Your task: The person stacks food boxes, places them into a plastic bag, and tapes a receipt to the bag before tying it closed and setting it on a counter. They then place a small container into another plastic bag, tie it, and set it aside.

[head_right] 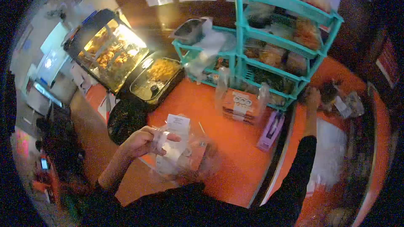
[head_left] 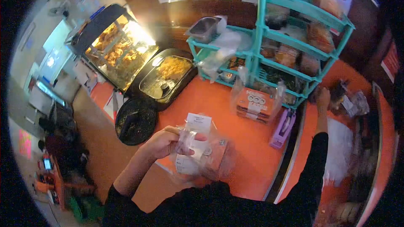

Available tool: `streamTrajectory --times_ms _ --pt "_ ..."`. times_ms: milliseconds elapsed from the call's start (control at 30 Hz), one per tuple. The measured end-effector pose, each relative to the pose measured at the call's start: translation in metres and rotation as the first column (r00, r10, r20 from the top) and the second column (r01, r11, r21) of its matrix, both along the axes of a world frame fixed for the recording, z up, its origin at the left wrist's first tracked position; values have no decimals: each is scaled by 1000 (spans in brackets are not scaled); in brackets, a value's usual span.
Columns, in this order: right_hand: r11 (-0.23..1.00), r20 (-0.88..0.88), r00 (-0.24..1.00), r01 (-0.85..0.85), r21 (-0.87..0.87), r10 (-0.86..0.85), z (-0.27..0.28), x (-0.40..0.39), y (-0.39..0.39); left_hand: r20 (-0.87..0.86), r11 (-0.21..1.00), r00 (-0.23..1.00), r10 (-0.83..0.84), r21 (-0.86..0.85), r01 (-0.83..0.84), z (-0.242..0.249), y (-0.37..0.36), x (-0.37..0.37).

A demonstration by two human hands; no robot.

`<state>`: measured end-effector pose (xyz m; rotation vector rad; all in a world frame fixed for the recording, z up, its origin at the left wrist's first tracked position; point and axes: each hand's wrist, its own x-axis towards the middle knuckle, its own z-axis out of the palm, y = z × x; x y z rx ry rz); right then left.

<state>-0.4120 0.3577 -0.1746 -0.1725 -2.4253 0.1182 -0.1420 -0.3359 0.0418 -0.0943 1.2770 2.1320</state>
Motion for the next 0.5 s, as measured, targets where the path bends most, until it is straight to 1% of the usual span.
streamTrajectory --times_ms 33,67,100,133,167,200,267,300,367,400,433,467,500 --pt "1000 49 999 5 5 -5 16 3 -13 10 999 999 44 1 -44 3 4 3" --pt "1000 97 995 20 14 -21 31 9 -24 -20 999 1000 23 -40 -24 8 10 6" --pt "1000 101 995 -7 17 5 38 14 -30 -53 997 999 -6 -82 2 11 12 9" --pt "992 131 986 87 90 -99 43 20 -34 -43 993 998 -40 -117 35 -10 4 12" --pt "969 151 967 181 168 -206 45 24 -37 -39 994 999 -18 -111 14 -8 8 16" --pt "971 155 970 161 175 -188 49 24 -39 -50 987 999 17 -156 -24 -2 18 15" --pt "974 257 942 192 120 -217 53 19 -34 -113 958 992 65 -271 -94 0 26 15" --pt "976 253 945 181 123 -207 51 17 -29 -115 958 990 77 -267 -106 -2 25 14" --pt "963 220 941 230 139 -256 45 12 -17 -189 971 978 90 -201 -128 -5 23 13" --pt "965 215 944 222 143 -249 42 13 -15 -258 953 961 96 -255 -164 -1 27 14" --pt "981 128 978 148 126 -164 43 17 -16 -260 953 960 106 -248 -173 1 26 15" --pt "990 36 996 72 118 -77 47 20 -17 -307 957 948 82 -243 -161 3 24 15" --pt "990 28 997 63 126 -67 52 22 -16 -354 960 933 59 -236 -151 4 23 15"
